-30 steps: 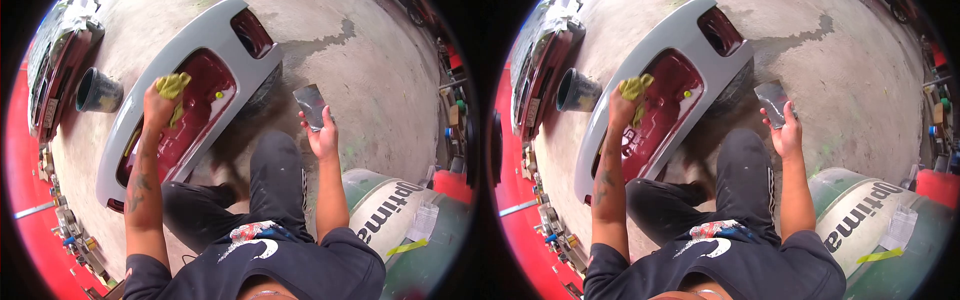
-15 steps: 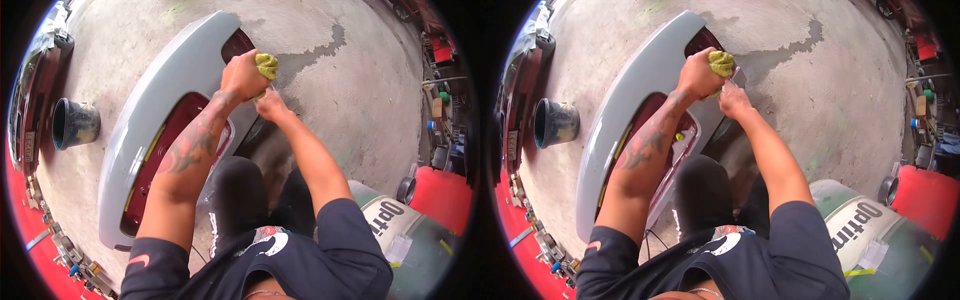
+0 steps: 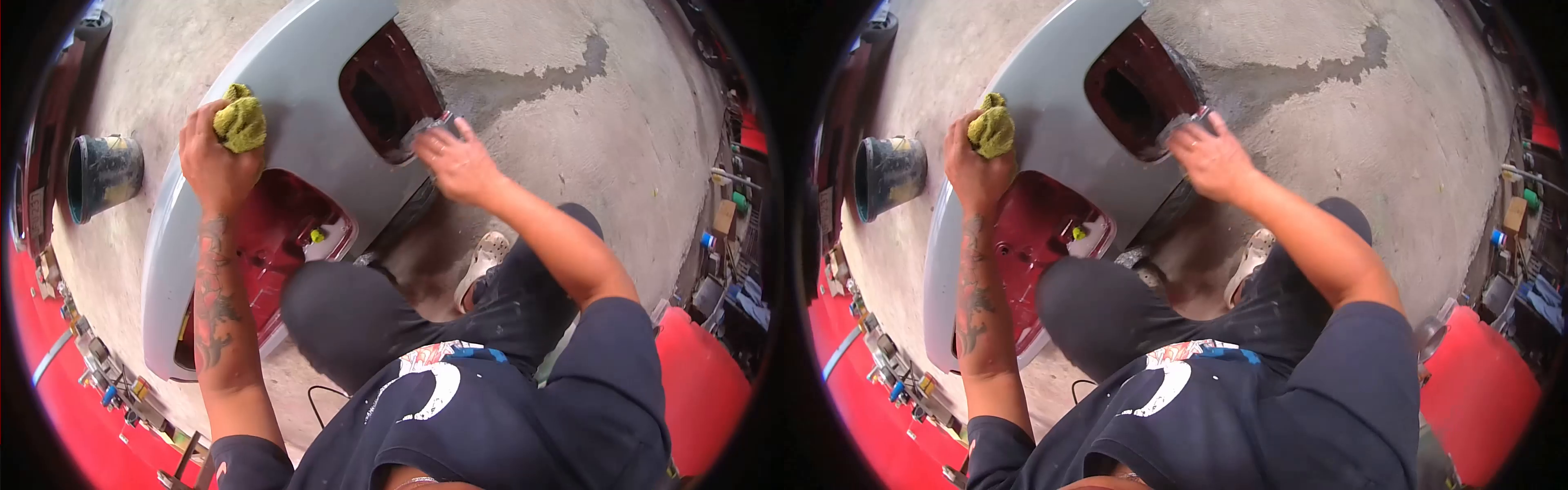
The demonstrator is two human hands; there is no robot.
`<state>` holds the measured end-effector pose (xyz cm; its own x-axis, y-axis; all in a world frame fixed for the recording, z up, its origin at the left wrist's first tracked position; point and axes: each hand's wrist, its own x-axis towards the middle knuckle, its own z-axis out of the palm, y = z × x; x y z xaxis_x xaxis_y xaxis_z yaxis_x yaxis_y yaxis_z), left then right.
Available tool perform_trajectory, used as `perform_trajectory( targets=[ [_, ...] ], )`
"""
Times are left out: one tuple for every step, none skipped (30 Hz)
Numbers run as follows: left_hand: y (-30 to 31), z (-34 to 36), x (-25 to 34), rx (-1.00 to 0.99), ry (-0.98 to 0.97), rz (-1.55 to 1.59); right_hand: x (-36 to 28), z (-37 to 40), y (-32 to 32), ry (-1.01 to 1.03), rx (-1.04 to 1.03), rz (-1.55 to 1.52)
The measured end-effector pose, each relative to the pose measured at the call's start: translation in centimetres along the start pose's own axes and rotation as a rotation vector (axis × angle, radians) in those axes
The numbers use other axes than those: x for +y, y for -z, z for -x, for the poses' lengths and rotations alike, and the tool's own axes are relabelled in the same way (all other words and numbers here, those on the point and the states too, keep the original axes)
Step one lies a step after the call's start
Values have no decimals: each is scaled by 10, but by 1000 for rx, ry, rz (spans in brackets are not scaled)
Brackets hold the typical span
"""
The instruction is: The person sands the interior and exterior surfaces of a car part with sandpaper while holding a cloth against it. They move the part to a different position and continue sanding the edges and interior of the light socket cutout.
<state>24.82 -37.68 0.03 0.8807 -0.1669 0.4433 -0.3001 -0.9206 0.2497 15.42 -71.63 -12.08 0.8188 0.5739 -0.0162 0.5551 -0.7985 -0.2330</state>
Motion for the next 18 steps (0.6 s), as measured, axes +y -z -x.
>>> perform_trajectory(
  targets=[
    [0,-1,1,14,26,21,18,0,2,-1,44,136],
    [1,-1,2,13,31,12,17,2,-1,8,45,130],
    [0,-4,2,30,15,8,9,1,-5,-48,38,122],
    [0,-5,3,45,-2,4,-2,0,-6,-104,31,113],
    [2,-6,5,15,30,-4,-16,-2,3,-111,-92,-95],
    [1,-8,4,24,35,-17,-33,6,-13,-9,63,-156],
    [-1,-8,0,-4,59,-36,-45,6,-19,-87,133,-241],
    [-1,-7,-1,-39,84,-60,-58,5,-24,-165,199,-334],
    [-2,-8,0,-64,127,-60,-71,-1,-29,-242,206,-396],
    [-2,-12,2,-56,119,-77,-84,-12,-34,-323,215,-456],
    [-1,-14,4,-126,196,-79,-99,-33,-41,-483,208,-724],
    [0,-15,6,-191,273,-82,-108,-53,-32,-585,264,-959],
    [1,-15,5,-196,268,-67,-109,-76,-18,-618,361,-1190],
    [3,-17,6,-196,258,-83,-103,-102,-33,-402,528,-1180],
    [3,-18,6,-209,283,-67,-96,-116,-3,-441,535,-1377],
    [2,-18,6,-218,310,-51,-90,-123,31,-474,536,-1572],
    [1,-17,3,-206,294,-44,-94,-114,24,-474,542,-1589],
    [1,-17,3,-207,280,-53,-96,-97,9,-419,529,-1513]
  ],
)
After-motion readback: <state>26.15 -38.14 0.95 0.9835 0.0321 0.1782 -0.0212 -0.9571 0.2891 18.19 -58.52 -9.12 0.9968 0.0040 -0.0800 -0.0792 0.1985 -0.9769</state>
